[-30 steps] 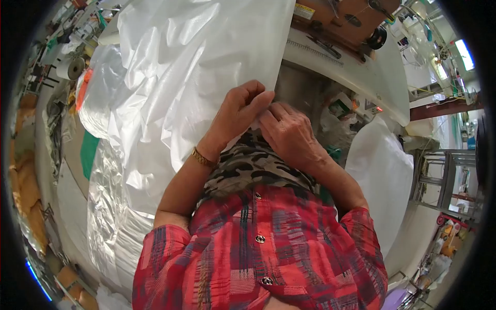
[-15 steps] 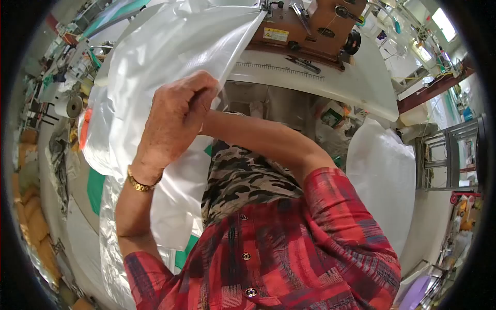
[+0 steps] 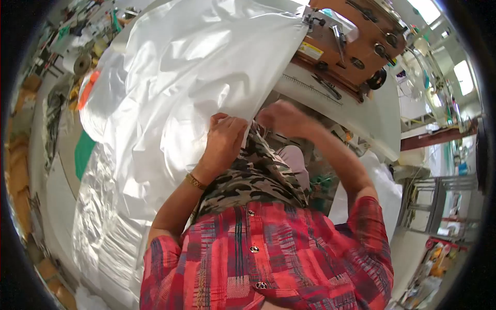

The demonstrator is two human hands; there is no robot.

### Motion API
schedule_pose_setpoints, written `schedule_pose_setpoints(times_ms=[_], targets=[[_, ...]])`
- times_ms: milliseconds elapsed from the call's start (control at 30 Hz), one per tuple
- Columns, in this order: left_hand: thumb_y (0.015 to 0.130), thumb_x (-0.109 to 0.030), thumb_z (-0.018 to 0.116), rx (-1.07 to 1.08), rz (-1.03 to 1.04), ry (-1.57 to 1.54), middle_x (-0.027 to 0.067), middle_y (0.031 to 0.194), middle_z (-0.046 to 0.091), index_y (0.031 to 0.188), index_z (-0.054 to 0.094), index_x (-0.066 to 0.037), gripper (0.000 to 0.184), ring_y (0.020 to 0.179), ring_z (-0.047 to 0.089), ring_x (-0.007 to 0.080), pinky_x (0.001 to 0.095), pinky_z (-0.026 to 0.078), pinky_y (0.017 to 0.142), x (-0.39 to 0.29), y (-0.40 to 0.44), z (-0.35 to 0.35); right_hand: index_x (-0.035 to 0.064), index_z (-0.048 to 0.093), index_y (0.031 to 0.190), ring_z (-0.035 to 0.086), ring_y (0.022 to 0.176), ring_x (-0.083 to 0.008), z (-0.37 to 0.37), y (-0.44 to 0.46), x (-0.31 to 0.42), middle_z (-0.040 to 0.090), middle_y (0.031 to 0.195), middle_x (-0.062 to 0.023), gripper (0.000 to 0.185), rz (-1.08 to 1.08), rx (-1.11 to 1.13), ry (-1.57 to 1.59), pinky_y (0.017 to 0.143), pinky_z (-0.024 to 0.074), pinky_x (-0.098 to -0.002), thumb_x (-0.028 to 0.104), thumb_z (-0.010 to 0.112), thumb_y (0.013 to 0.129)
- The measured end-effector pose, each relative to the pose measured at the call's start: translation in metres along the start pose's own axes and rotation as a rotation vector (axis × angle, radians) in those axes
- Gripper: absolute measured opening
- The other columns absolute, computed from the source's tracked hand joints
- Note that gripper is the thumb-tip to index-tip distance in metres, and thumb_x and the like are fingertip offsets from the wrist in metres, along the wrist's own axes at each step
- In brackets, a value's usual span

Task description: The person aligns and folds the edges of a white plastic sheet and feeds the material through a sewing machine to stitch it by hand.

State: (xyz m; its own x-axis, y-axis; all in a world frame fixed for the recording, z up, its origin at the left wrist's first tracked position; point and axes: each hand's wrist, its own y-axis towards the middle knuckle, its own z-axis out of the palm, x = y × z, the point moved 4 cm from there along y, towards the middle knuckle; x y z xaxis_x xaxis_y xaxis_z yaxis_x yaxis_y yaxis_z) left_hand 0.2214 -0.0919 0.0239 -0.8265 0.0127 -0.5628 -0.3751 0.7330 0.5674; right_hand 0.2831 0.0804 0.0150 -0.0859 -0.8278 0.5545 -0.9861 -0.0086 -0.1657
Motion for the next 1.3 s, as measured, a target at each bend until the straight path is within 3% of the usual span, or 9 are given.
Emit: schedule_pose_setpoints(times_ms=[100,167,400,533,600,800,900,1133,1300], targets=[[0.084,0.000,0.061,-0.027,-0.204,-0.149,0.0109,0.076,0.060,0.086,0.060,0.001,0.002,0.072,0.058,0.0252,0.0360,0.044,0.074,-0.010,-0.002,0.002,0.0029,0.063,0.090,0.062,0.081,-0.0331,-0.068,-0.029,0.021,0.063,0.081,-0.0175,0.016,-0.002,-0.284,-0.309,0.074,0.0489,-0.0448,0.017,0.061,0.084],[0.085,-0.001,0.064,-0.015,-0.352,-0.308,0.0031,0.076,0.060,0.090,0.065,0.004,0.007,0.067,0.053,0.0122,0.0259,0.043,0.061,-0.007,-0.005,0.007,0.0037,0.061,0.091,0.060,0.089,-0.0305,-0.088,-0.035,0.038,0.061,0.088,-0.0115,0.013,-0.405,-0.642,-0.515,0.083,0.0475,-0.0420,0.014,0.062,0.083],[0.091,-0.001,0.056,-0.075,-0.798,-0.642,-0.0043,0.071,0.054,0.121,0.063,-0.004,0.031,0.058,0.046,0.0032,0.0185,0.040,0.053,-0.018,-0.014,0.001,0.0056,0.062,0.095,0.056,0.101,-0.0282,-0.087,-0.016,0.017,0.059,0.101,-0.0069,0.013,-0.569,-0.541,-0.504,0.093,0.0440,-0.0408,0.012,0.059,0.084],[0.092,-0.002,0.054,-0.166,-0.704,-0.733,-0.0041,0.077,0.052,0.125,0.061,-0.005,0.034,0.058,0.044,0.0011,0.0168,0.037,0.049,-0.022,-0.015,0.003,0.0055,0.063,0.097,0.056,0.102,-0.0279,-0.086,-0.013,0.022,0.059,0.102,-0.0068,0.015,-0.591,-0.507,-0.516,0.092,0.0441,-0.0414,0.014,0.059,0.085],[0.089,-0.006,0.060,-0.174,-0.533,-0.566,-0.0026,0.078,0.052,0.124,0.062,-0.003,0.034,0.056,0.042,0.0036,0.0197,0.037,0.050,-0.024,-0.010,0.000,0.0058,0.064,0.099,0.056,0.102,-0.0274,-0.085,-0.012,0.026,0.059,0.103,-0.0074,0.017,-0.618,-0.452,-0.526,0.093,0.0438,-0.0408,0.017,0.060,0.086],[0.081,-0.010,0.074,-0.285,-0.461,-0.158,0.0008,0.073,0.056,0.107,0.066,0.001,0.030,0.057,0.044,0.0073,0.0252,0.038,0.051,-0.029,0.004,0.000,0.0056,0.061,0.096,0.053,0.099,-0.0263,-0.087,-0.009,0.030,0.055,0.094,-0.0080,0.022,-0.597,-0.437,-0.579,0.093,0.0398,-0.0398,0.027,0.060,0.088],[0.078,-0.009,0.073,-0.308,-0.516,-0.149,0.0074,0.073,0.058,0.094,0.066,0.000,0.019,0.055,0.047,0.0142,0.0279,0.041,0.054,-0.030,0.009,-0.002,0.0061,0.059,0.092,0.052,0.097,-0.0254,-0.094,-0.007,0.031,0.053,0.090,-0.0078,0.025,-0.559,-0.394,-0.557,0.092,0.0386,-0.0396,0.031,0.059,0.088],[0.081,-0.009,0.070,-0.279,-0.623,-0.224,0.0086,0.073,0.060,0.087,0.065,0.000,0.012,0.056,0.051,0.0150,0.0286,0.042,0.054,-0.020,0.009,-0.001,0.0067,0.058,0.087,0.053,0.092,-0.0243,-0.103,0.004,0.031,0.052,0.086,-0.0070,0.031,-0.531,-0.291,-0.540,0.088,0.0390,-0.0395,0.037,0.057,0.089],[0.085,-0.004,0.064,-0.266,-0.390,-0.072,0.0102,0.076,0.061,0.087,0.065,0.000,0.005,0.061,0.059,0.0247,0.0328,0.045,0.056,-0.034,0.020,-0.016,0.0073,0.058,0.082,0.055,0.085,-0.0234,-0.105,0.008,0.031,0.052,0.082,-0.0066,0.029,-0.556,-0.288,-0.499,0.081,0.0415,-0.0370,0.035,0.059,0.088]])
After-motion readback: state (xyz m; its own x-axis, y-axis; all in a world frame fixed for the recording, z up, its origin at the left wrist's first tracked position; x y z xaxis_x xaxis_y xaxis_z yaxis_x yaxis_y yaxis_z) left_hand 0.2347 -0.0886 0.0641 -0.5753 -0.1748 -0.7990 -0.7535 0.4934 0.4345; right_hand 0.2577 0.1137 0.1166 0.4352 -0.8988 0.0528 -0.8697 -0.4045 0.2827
